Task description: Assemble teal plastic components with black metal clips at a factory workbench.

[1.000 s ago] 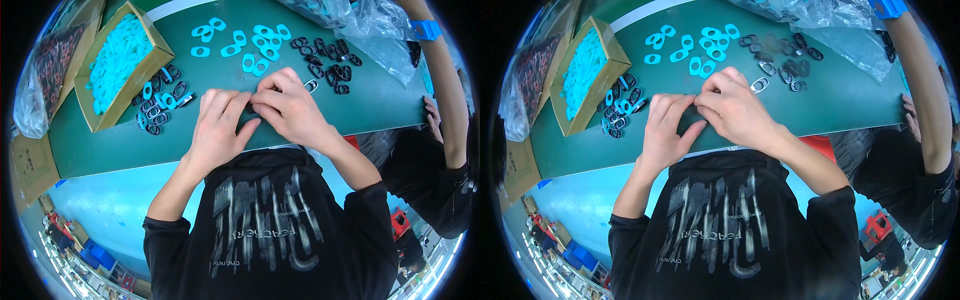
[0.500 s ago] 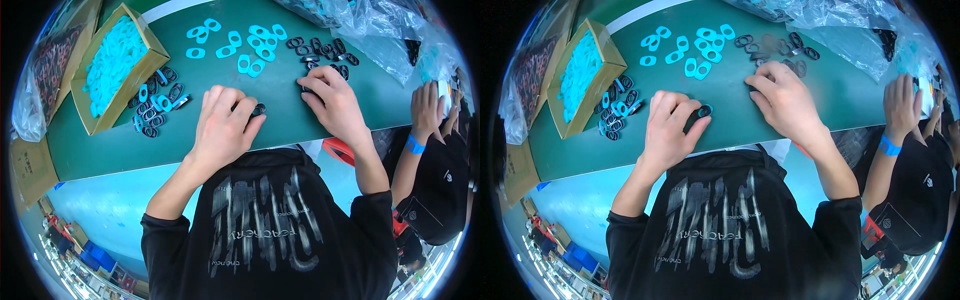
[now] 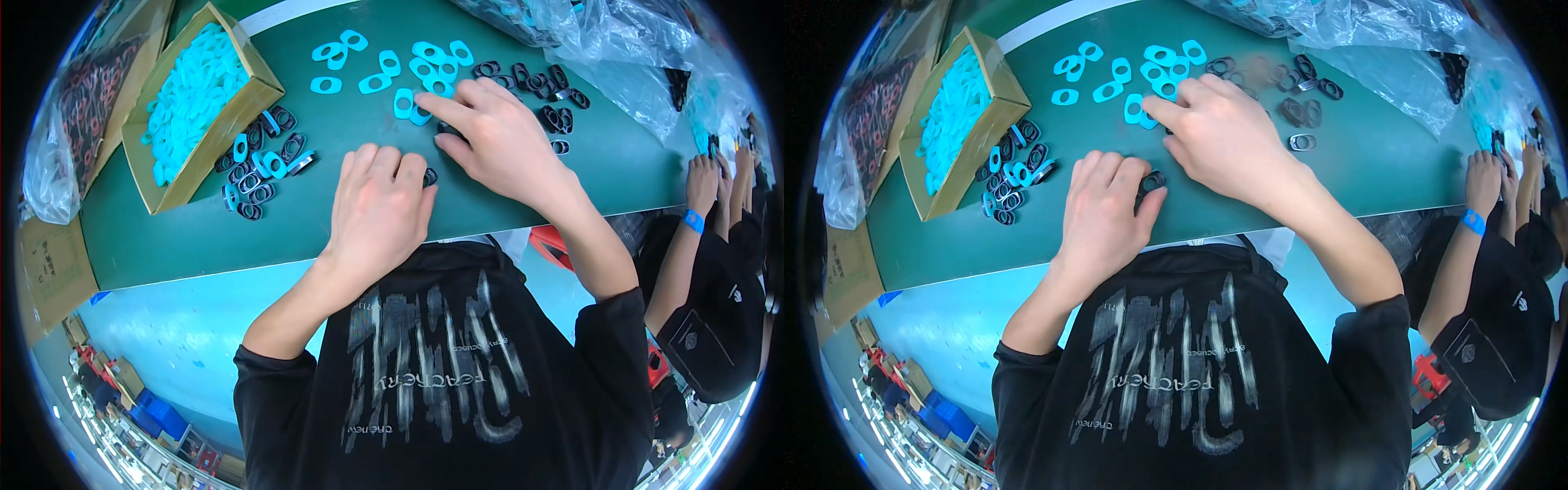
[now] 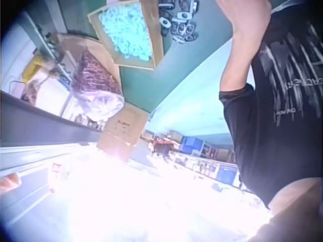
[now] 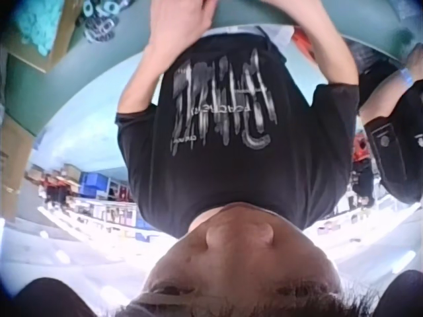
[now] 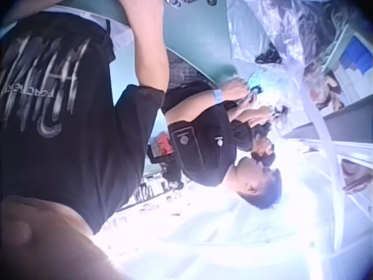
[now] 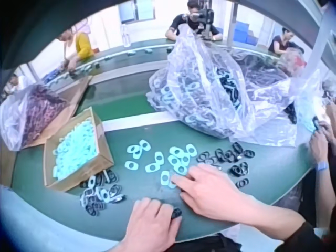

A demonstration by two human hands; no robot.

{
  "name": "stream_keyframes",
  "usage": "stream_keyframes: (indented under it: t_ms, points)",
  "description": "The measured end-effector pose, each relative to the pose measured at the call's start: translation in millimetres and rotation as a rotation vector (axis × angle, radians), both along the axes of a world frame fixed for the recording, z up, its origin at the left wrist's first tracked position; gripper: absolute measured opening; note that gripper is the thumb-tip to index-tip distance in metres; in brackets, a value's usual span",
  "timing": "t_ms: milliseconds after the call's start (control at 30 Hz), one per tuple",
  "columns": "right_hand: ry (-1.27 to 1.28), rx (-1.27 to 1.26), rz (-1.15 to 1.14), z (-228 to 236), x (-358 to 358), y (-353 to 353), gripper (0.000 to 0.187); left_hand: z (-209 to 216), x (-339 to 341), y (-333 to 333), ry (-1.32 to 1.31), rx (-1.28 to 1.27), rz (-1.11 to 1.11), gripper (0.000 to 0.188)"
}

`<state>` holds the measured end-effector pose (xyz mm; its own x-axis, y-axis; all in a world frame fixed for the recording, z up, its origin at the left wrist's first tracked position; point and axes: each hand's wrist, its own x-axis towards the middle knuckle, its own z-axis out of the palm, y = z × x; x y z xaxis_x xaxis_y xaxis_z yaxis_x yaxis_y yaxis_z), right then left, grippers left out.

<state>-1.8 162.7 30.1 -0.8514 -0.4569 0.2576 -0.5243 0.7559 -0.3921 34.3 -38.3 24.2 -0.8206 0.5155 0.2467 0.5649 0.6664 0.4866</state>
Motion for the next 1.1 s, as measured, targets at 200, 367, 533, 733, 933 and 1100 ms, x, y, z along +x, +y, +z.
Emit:
stream_keyframes:
  t_ms: [200, 367, 533, 733, 933, 1100]
  points:
    - [-0.041, 0.082, 0.017, 3, 6, -1, 0.040, 10, -5, -15, -0.013, -0.026, -0.073, 0.021]
    - [-0.129, 0.000, -0.083, 10, 22, 5, 0.034, 9, 2, -16, -0.050, -0.028, -0.004, 0.025]
    - [-0.244, -0.059, -0.116, 10, 35, 18, 0.032, 2, 1, -14, 0.007, 0.076, -0.014, 0.021]
    - [-0.262, -0.118, -0.072, 9, 38, 23, 0.029, -3, 1, -9, -0.031, 0.077, 0.012, 0.025]
    - [-0.254, -0.081, -0.068, 11, 38, 25, 0.034, -4, 2, -6, -0.021, 0.111, 0.017, 0.025]
    - [-0.393, -0.039, -0.114, 24, 39, 24, 0.037, 3, -9, -14, -0.079, 0.072, -0.072, 0.026]
